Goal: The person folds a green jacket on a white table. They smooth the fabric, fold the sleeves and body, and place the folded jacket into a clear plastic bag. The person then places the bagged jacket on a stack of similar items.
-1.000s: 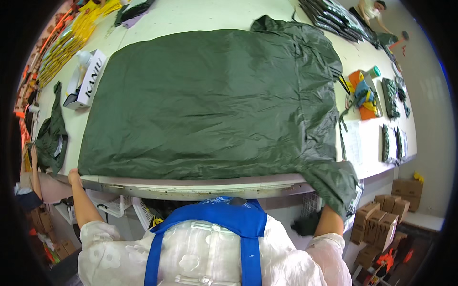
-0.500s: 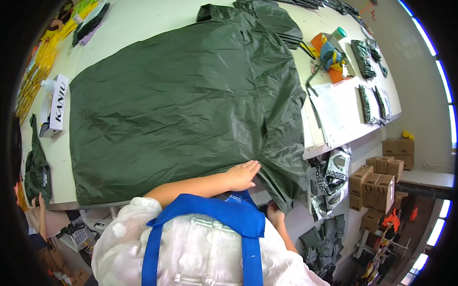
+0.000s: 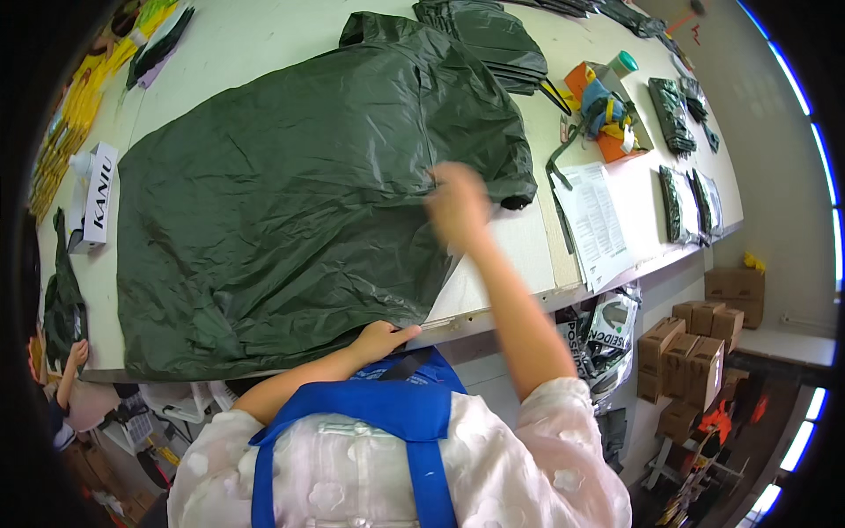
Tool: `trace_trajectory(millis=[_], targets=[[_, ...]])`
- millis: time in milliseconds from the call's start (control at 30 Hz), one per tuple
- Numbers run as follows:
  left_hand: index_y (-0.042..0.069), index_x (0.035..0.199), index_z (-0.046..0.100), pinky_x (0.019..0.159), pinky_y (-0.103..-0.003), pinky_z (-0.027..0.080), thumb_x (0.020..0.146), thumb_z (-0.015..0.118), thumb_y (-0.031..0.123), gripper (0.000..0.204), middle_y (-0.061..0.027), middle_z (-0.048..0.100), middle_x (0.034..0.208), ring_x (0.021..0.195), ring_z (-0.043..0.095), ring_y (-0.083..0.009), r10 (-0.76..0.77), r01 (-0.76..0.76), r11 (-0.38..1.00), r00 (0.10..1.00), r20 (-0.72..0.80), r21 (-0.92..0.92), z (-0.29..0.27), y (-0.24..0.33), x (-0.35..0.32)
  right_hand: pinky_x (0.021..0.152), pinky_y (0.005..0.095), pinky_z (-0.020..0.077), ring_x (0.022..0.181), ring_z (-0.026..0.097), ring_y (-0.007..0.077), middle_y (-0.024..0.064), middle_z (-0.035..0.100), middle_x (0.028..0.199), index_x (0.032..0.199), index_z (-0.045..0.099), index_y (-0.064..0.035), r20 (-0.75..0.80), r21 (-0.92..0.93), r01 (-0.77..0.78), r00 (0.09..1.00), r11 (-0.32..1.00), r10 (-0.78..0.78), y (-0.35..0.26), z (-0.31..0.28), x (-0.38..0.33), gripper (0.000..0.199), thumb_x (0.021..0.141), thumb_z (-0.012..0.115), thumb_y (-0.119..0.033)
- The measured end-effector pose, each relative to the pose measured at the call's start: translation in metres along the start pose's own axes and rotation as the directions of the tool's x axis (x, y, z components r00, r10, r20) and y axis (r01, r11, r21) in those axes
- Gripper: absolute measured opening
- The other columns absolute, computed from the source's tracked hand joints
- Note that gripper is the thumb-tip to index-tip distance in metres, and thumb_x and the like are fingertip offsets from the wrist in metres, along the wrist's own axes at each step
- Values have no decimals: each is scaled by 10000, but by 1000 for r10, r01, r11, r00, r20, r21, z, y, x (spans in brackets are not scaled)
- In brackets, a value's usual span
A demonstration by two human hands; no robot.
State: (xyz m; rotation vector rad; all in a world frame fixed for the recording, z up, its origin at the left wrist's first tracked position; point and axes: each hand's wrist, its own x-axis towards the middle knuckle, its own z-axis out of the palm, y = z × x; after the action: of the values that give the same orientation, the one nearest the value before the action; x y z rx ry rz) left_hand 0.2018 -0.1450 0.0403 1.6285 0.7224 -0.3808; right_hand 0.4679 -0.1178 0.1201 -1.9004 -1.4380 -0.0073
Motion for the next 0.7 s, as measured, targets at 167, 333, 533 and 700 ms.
trace_trajectory(millis=[167, 333, 533, 700], targets=[[-70, 979, 646, 802, -359, 474, 887, 561, 461, 546, -212, 673, 949, 885, 636, -329, 66, -86, 986, 988, -136, -143, 2, -17, -10, 882, 364, 448, 1058, 584, 277, 155, 620, 1141, 1183, 567, -14, 143, 362, -862, 427, 354, 893, 242, -66, 17, 373, 955, 460, -288], [-14, 1181, 594, 930, -294, 426, 894, 629, 316, 439, -82, 627, 1168, 1053, 556, -165, 42, -92, 842, 994, -105, -532, -30, -25, -44, 947, 408, 443, 1097, 574, 278, 143, 598, 1207, 1245, 526, -25, 623, 647, -755, 449, -101, 640, 183, -58, 47, 533, 967, 410, -465], [-29, 1255, 520, 964, -291, 393, 887, 628, 369, 552, -101, 559, 1235, 1094, 511, -191, -227, 242, 869, 970, 87, -431, -46, -2, -54, 967, 411, 459, 1070, 598, 288, 147, 608, 1202, 1209, 552, -13, 668, 727, -646, 589, -231, 455, 160, -51, 76, 426, 961, 486, -353], [-6, 1240, 537, 940, -343, 413, 888, 615, 390, 535, -146, 588, 1202, 1073, 551, -267, 154, -182, 977, 961, -228, -110, -18, -33, -49, 812, 387, 544, 913, 653, 271, 174, 609, 1134, 1235, 453, 4, 349, 610, -727, 604, 315, 716, 132, -116, 116, 587, 811, 724, -298]])
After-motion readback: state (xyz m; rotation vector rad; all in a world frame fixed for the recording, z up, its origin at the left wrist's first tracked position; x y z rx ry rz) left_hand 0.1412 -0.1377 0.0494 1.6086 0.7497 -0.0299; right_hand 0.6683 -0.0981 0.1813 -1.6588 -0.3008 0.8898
